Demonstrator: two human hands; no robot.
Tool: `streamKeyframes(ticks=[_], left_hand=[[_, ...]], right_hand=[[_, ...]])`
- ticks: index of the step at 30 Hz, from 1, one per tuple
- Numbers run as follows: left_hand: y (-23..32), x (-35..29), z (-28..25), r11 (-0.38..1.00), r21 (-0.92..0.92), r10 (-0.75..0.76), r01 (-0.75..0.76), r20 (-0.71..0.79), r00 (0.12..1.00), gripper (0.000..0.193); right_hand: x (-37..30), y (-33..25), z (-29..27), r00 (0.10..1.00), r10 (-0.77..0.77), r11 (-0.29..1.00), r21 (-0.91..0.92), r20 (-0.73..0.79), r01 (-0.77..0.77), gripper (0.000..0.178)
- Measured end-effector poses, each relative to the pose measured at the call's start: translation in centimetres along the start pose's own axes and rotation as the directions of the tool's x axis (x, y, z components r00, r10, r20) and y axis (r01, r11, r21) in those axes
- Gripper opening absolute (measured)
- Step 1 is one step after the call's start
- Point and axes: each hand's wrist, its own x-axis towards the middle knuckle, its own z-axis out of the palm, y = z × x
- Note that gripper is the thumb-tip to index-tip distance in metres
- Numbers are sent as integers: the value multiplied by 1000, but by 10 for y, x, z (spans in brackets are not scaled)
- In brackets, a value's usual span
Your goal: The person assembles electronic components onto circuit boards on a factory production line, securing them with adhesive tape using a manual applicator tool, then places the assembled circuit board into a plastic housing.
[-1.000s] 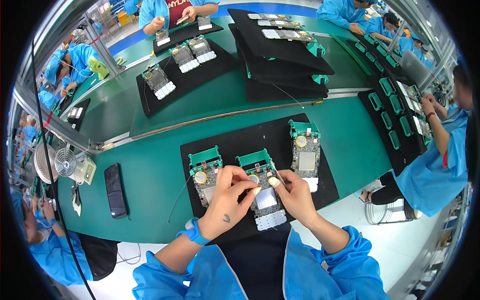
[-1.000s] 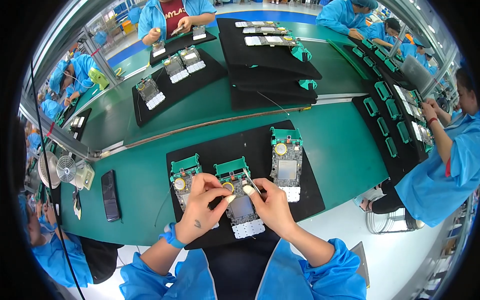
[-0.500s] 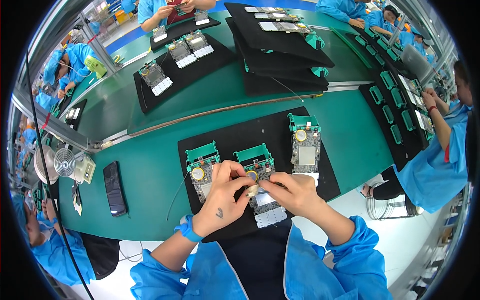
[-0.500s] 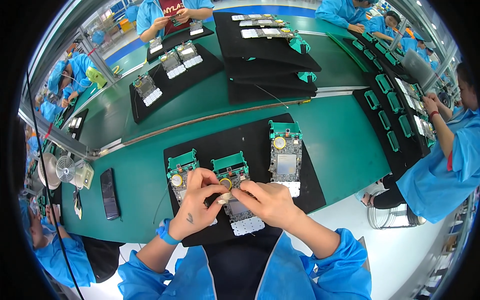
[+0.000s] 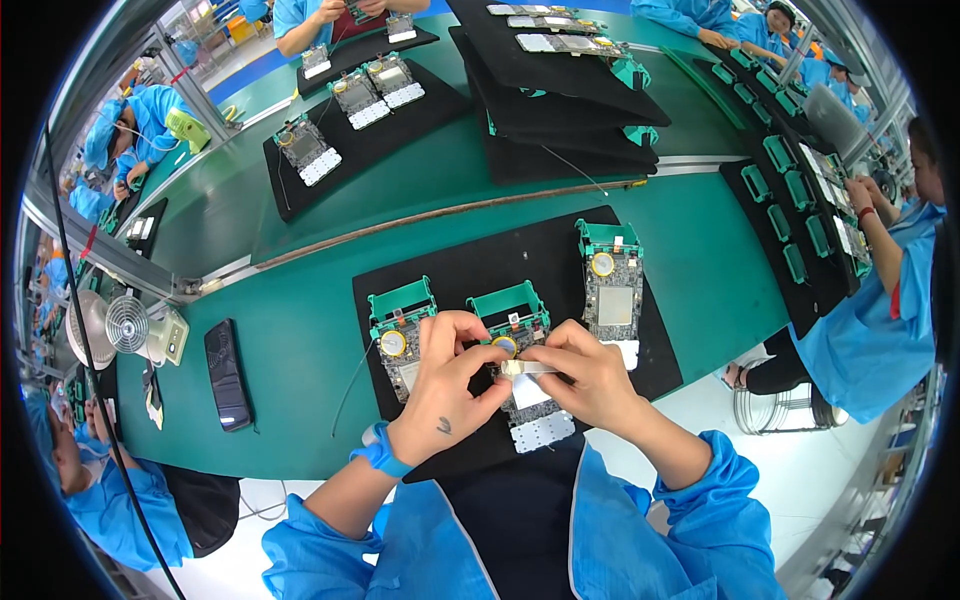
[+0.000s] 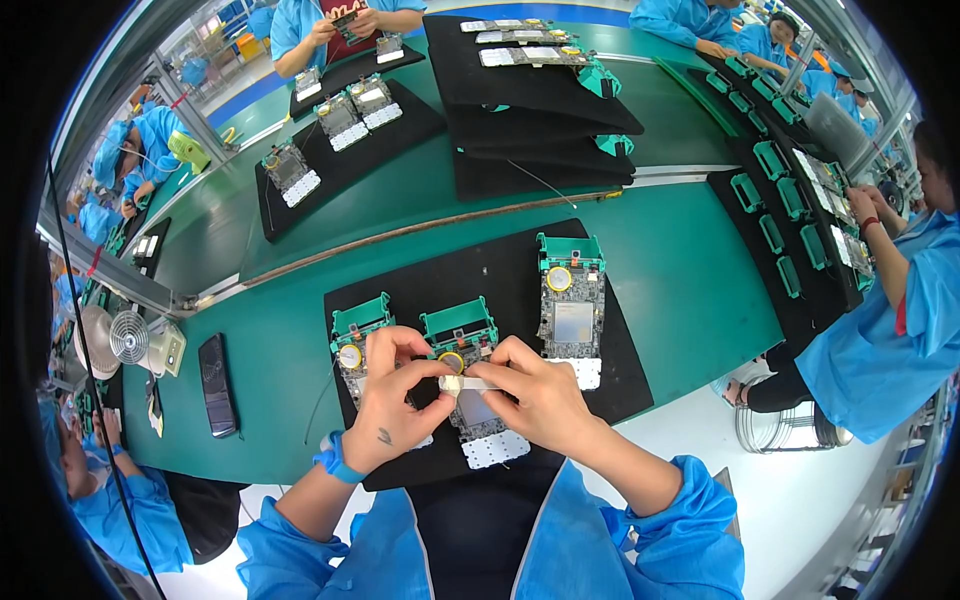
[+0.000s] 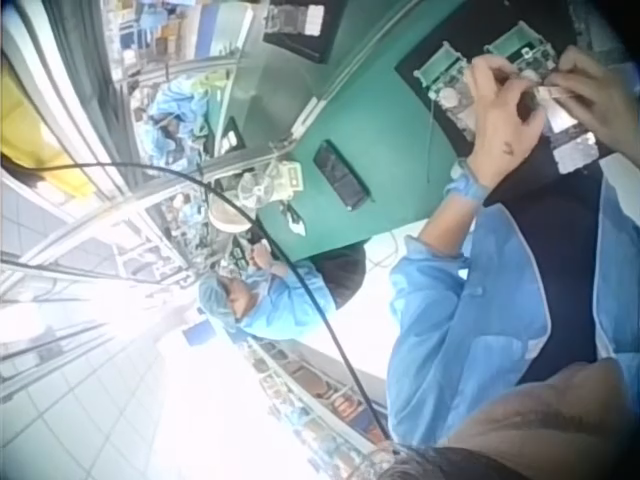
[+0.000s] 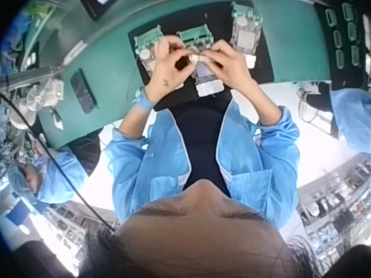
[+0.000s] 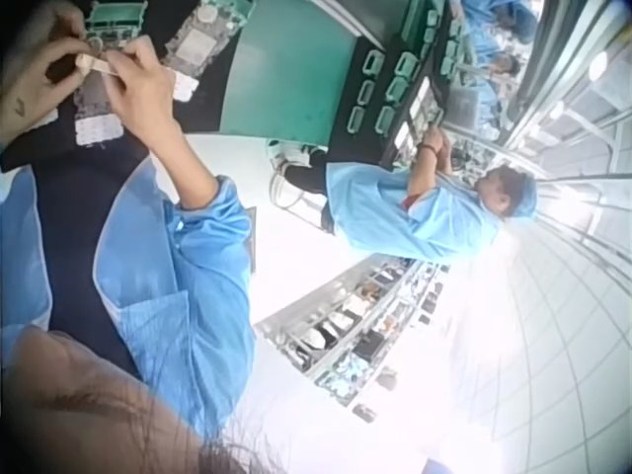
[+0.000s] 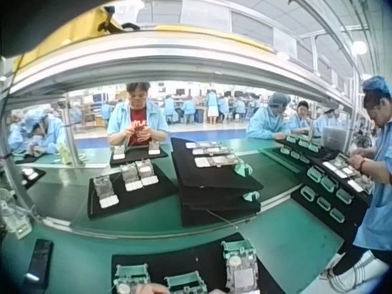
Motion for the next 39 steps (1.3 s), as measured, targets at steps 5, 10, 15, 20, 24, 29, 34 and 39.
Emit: streamKeyframes(ticks=[5, 10, 15, 20, 24, 29, 34, 39], left_hand=[[1, 3, -1, 1000, -16, 19, -18, 38, 999, 24], [7, 6, -5, 999, 46, -26, 21, 103, 994, 22], [13, 11, -6, 996, 63, -69, 62, 131, 989, 20], [15, 11, -5, 994, 42, -103, 98, 131, 986, 19], [18, 11, -5, 990, 47, -139, 133, 143, 980, 17], [17, 11, -2, 989, 39, -148, 144, 138, 979, 16], [17, 9, 1, 988, 80, -137, 128, 118, 983, 17], [14, 10, 1, 990, 103, -108, 97, 103, 989, 18]], right_hand=[[-1, 0, -1, 1000, 4, 1000, -2, 18, -4, 30], [-3, -8, -12, 985, 170, 985, 13, 23, -171, 43], [-17, -6, -19, 988, 152, 980, -134, 2, -150, 50], [-28, -13, -22, 986, 163, 971, -177, 14, -158, 53], [-32, -18, -16, 994, 106, 966, -241, 36, -95, 52], [-33, -16, -7, 997, 2, 926, -376, 81, 29, 63], [-35, -15, 2, 998, -22, 878, -476, 53, 45, 61], [-26, -21, -7, 997, 6, 905, -423, 82, 29, 54]])
